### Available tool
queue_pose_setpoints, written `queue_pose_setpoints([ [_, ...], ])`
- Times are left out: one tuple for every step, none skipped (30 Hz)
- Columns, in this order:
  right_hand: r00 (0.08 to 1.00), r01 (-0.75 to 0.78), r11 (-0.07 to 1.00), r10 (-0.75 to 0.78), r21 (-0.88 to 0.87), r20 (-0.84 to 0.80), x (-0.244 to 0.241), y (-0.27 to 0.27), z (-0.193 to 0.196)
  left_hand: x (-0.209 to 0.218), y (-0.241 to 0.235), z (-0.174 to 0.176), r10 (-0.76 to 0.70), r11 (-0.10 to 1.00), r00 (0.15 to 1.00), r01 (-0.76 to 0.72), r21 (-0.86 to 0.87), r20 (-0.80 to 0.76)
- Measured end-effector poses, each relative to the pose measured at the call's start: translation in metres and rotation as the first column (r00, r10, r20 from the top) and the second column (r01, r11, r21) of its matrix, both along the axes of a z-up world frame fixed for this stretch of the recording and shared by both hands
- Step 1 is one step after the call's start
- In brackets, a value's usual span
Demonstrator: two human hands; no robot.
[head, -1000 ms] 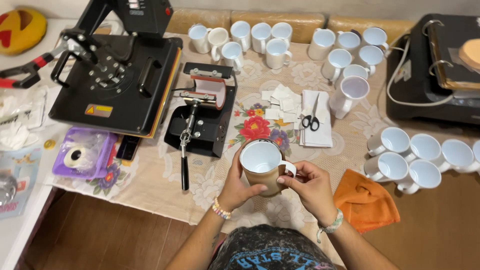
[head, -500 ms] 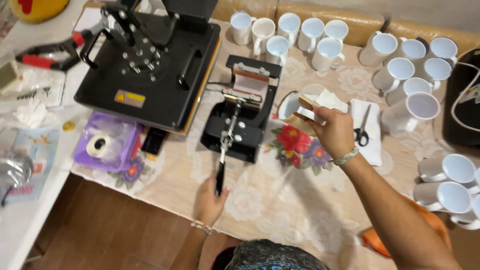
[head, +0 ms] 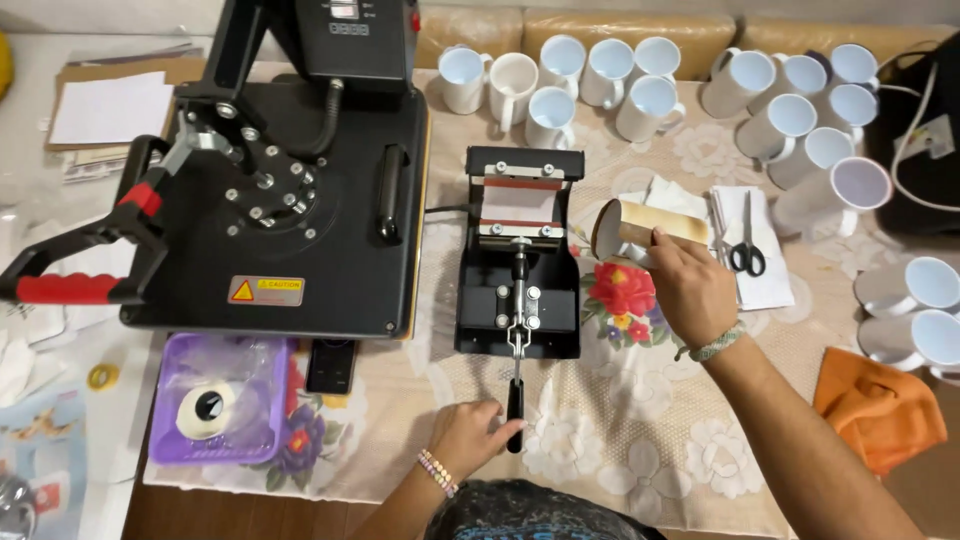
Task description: The person wraps a white ceramic mug with a sheet of brown transfer paper, smoothing it around the curved surface. They then place the wrapped mug into a mug press machine, secure it with a lever, and wipe the machine's roller with an orange cloth.
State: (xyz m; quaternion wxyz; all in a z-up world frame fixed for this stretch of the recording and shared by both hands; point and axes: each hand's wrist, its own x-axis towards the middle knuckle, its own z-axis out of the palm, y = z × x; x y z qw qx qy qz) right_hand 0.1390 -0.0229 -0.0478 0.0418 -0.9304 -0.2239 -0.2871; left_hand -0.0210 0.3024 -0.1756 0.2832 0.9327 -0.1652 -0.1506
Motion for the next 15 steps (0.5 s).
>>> queue_pose_setpoints([
  [1.000, 0.011, 1.000, -0.011, -0.008, -0.002, -0.008, 0.003, 0.009, 0.006, -0.001, 0.014, -0.011, 1.000, 1.000, 0.011, -0.008, -0.002],
  [1.000, 0.009, 1.000, -0.009, 0.016, 0.008, -0.014, 0.006, 0.018, 0.012, -0.003, 0.029, 0.070, 0.985, 0.974, -0.034, -0.167, 0.217],
  [1.000, 0.006, 0.999, -0.007, 0.039, 0.017, -0.022, 0.009, 0.027, 0.018, -0.005, 0.044, 0.182, 0.943, 0.895, -0.041, -0.329, 0.408],
  [1.000, 0.007, 0.999, -0.007, 0.037, 0.013, -0.031, 0.013, 0.035, 0.035, -0.008, 0.067, 0.182, 0.942, 0.897, -0.042, -0.332, 0.404],
  [0.999, 0.039, 0.998, -0.040, 0.056, 0.018, -0.042, 0.016, 0.044, 0.051, -0.013, 0.091, 0.224, 0.872, 0.862, 0.031, -0.488, 0.455],
  [0.997, 0.073, 0.994, -0.076, 0.081, 0.035, -0.048, 0.021, 0.054, 0.074, -0.015, 0.116, 0.268, 0.777, 0.819, 0.128, -0.616, 0.508],
  [0.996, 0.076, 0.993, -0.080, 0.085, 0.043, -0.055, 0.025, 0.060, 0.087, -0.019, 0.138, 0.263, 0.778, 0.816, 0.136, -0.613, 0.515],
  [0.997, 0.070, 0.985, -0.064, 0.157, -0.043, -0.064, 0.027, 0.067, 0.100, -0.025, 0.160, 0.175, 0.783, 0.810, 0.230, -0.578, 0.560],
  [0.991, 0.068, 0.971, -0.039, 0.229, -0.127, -0.073, 0.028, 0.072, 0.112, -0.032, 0.181, 0.087, 0.778, 0.795, 0.322, -0.539, 0.601],
  [0.990, 0.079, 0.972, -0.049, 0.223, -0.135, -0.081, 0.035, 0.079, 0.117, -0.038, 0.185, 0.083, 0.773, 0.800, 0.325, -0.545, 0.594],
  [0.990, 0.057, 0.969, -0.023, 0.240, -0.140, -0.088, 0.042, 0.086, 0.123, -0.044, 0.189, -0.006, 0.810, 0.798, 0.358, -0.465, 0.603],
  [0.991, 0.032, 0.966, 0.003, 0.258, -0.136, -0.092, 0.048, 0.093, 0.131, -0.051, 0.194, -0.095, 0.837, 0.786, 0.395, -0.379, 0.611],
  [0.991, 0.041, 0.966, -0.007, 0.253, -0.136, -0.100, 0.052, 0.100, 0.129, -0.056, 0.191, -0.099, 0.832, 0.786, 0.403, -0.383, 0.611],
  [0.990, 0.018, 0.961, 0.021, 0.275, -0.139, -0.103, 0.057, 0.107, 0.130, -0.059, 0.190, -0.135, 0.831, 0.797, 0.414, -0.371, 0.589],
  [0.989, -0.006, 0.955, 0.050, 0.296, -0.141, -0.106, 0.062, 0.115, 0.131, -0.062, 0.189, -0.170, 0.830, 0.807, 0.426, -0.359, 0.566],
])
